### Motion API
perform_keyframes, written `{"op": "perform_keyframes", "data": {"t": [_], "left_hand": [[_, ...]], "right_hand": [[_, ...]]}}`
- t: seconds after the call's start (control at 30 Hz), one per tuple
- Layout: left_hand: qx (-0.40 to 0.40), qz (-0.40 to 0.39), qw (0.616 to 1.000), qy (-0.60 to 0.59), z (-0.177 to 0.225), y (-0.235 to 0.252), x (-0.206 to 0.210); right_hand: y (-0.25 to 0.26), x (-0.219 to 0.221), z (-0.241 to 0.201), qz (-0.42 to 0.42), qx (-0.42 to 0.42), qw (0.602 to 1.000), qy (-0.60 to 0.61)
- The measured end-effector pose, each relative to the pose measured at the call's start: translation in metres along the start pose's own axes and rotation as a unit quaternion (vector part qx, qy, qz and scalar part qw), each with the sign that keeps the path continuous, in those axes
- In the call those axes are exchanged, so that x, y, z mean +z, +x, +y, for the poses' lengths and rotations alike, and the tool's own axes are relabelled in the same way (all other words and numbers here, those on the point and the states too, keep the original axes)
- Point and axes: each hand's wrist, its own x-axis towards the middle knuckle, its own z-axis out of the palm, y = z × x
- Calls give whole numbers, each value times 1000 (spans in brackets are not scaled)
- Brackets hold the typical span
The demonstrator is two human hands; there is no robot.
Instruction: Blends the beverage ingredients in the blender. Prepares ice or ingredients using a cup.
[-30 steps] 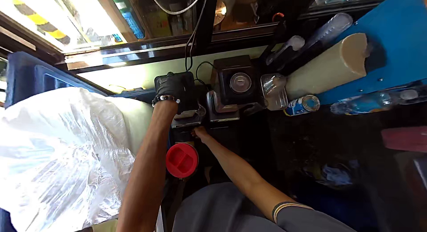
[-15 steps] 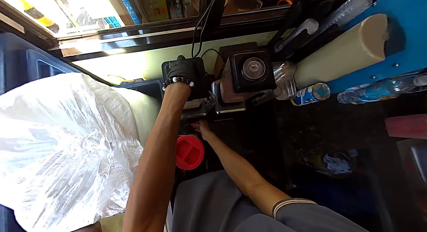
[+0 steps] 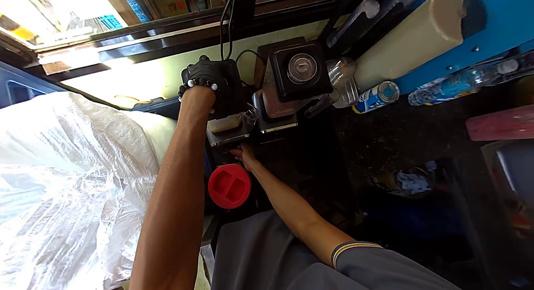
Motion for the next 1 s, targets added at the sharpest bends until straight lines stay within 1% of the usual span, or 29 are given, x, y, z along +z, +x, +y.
{"op": "perform_keyframes", "data": {"t": [0.07, 0.17, 0.27, 0.4, 0.5, 0.6, 0.73, 0.83, 1.0], "left_hand": [[-13, 1, 1000, -19, 1, 1, 0], [-21, -2, 1000, -15, 3, -1, 0], [-48, 1, 998, -32, 7, -2, -1], [-40, -2, 999, -34, 6, -1, -1], [-29, 3, 999, -16, 5, 1, 0], [-23, -12, 1000, 15, 5, 2, -1], [-37, -4, 999, -16, 6, 3, 0], [-33, 5, 999, -16, 6, 1, 1], [-31, 8, 999, -14, 6, 0, 1]], "right_hand": [[-2, 0, -1, -5, 1, 1000, 4], [0, -1, 2, -12, -2, 1000, 11], [5, -3, 6, -18, -10, 1000, 16], [4, -3, 8, -33, -19, 999, 9], [5, -2, 9, -31, -16, 999, 18], [6, -3, 10, -32, -16, 999, 20], [8, -4, 15, -32, -28, 999, 19], [5, -9, 21, -35, -29, 999, -12], [9, -12, 24, -5, 6, 996, -87]]}}
